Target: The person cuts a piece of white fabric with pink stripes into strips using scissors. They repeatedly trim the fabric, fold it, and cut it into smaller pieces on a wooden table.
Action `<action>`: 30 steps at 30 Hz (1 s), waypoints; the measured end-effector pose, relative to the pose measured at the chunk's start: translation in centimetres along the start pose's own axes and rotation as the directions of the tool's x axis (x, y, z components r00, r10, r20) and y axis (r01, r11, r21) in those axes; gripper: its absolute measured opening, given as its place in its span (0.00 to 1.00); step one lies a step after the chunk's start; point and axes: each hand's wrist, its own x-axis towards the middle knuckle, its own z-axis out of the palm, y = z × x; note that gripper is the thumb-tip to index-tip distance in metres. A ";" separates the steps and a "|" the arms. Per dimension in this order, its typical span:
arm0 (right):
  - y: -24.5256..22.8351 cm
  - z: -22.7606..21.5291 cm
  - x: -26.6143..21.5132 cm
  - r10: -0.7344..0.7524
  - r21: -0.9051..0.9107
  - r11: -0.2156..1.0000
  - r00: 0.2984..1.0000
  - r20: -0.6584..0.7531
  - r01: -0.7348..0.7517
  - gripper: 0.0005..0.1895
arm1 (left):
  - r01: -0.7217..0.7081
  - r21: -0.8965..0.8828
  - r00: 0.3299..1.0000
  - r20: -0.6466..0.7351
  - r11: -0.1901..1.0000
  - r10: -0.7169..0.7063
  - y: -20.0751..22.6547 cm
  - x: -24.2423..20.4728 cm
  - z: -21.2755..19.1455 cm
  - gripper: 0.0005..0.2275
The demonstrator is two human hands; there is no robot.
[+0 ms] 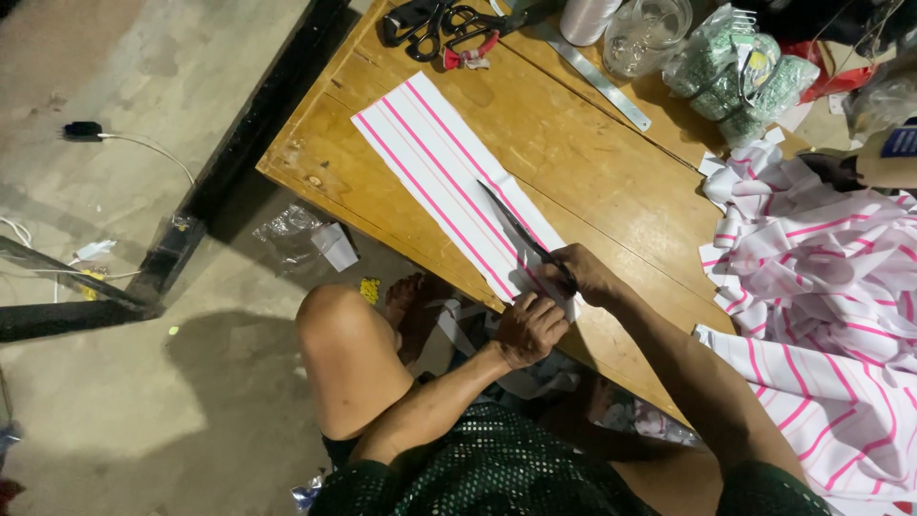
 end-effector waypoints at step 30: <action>-9.3 1.7 -0.2 0.129 0.057 0.990 0.991 -0.035 -0.127 0.23 | 0.555 0.713 0.269 0.333 0.429 -0.903 -17.3 7.4 -14.9 0.45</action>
